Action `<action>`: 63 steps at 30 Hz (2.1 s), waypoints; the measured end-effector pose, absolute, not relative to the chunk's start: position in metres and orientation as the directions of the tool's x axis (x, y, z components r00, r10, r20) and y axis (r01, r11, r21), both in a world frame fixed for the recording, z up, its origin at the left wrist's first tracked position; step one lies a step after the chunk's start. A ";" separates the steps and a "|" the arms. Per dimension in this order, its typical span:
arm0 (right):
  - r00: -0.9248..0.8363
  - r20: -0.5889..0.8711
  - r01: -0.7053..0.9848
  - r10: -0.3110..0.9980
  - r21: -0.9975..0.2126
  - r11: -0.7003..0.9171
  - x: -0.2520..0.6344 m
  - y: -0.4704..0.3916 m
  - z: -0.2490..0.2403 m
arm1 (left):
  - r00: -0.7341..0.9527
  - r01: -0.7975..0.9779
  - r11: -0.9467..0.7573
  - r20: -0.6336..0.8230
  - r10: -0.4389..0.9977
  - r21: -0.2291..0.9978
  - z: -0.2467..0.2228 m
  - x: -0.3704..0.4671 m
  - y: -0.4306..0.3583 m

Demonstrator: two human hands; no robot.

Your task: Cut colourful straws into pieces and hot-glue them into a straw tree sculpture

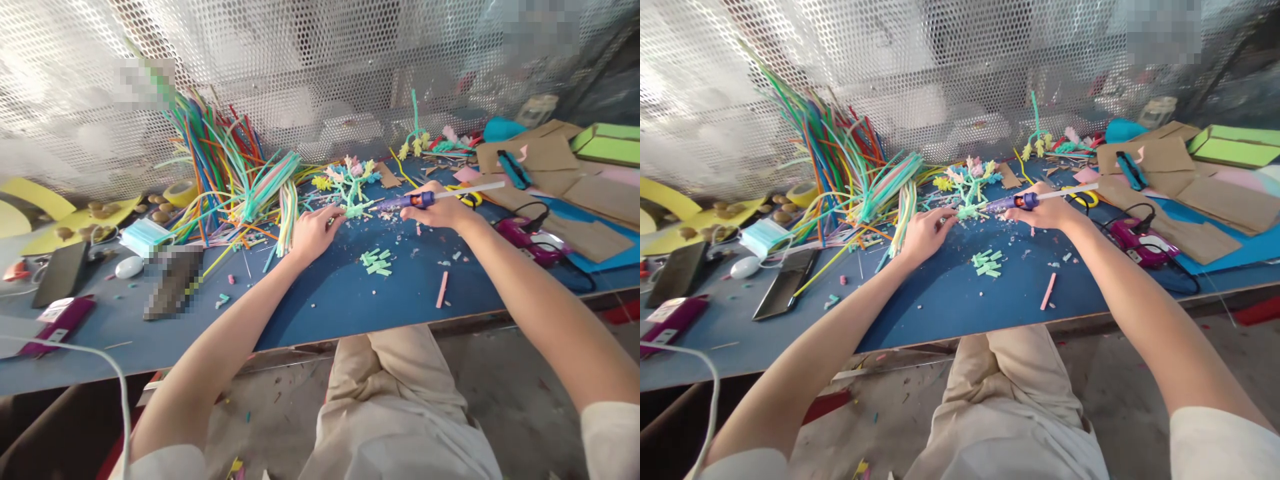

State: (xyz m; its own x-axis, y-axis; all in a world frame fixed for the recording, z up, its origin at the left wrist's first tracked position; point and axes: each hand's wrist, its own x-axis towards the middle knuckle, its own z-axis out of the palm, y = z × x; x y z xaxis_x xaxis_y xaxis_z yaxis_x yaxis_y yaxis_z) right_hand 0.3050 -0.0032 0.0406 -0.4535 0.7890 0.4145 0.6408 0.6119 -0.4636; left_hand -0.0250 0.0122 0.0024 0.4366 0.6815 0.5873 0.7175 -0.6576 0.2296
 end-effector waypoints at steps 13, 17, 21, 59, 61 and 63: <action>-0.436 0.471 0.674 0.767 -0.394 0.625 0.299 -0.006 0.042 | 0.486 0.683 -0.703 0.595 0.641 0.200 0.002 -0.026 0.011; -0.448 0.490 0.685 0.748 -0.350 0.640 0.296 -0.005 0.041 | 0.505 0.670 -0.717 0.591 0.629 0.191 0.001 -0.026 0.012; -0.437 0.498 0.726 0.749 -0.297 0.621 0.294 -0.004 0.040 | 0.514 0.662 -0.727 0.596 0.618 0.184 0.002 -0.026 0.010; -0.163 0.126 0.987 0.979 0.018 0.162 0.358 0.024 0.025 | 0.393 0.693 -0.688 0.686 0.612 0.217 0.007 -0.024 0.005; -0.313 0.180 0.930 0.933 -0.142 0.339 0.349 0.020 0.031 | 0.395 0.692 -0.688 0.683 0.614 0.218 0.006 -0.024 0.005; -0.481 0.186 0.775 0.857 -0.366 0.514 0.331 0.013 0.039 | 0.396 0.693 -0.686 0.679 0.618 0.221 0.006 -0.024 0.005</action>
State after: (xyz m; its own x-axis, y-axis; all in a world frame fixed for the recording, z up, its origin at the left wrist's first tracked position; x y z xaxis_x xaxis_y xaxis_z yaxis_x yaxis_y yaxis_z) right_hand 0.3311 0.0127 0.0388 -0.4809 0.8569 0.1856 0.7754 0.5145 -0.3661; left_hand -0.0242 0.0054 0.0058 0.3962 0.6185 0.6786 0.6927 -0.6864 0.2211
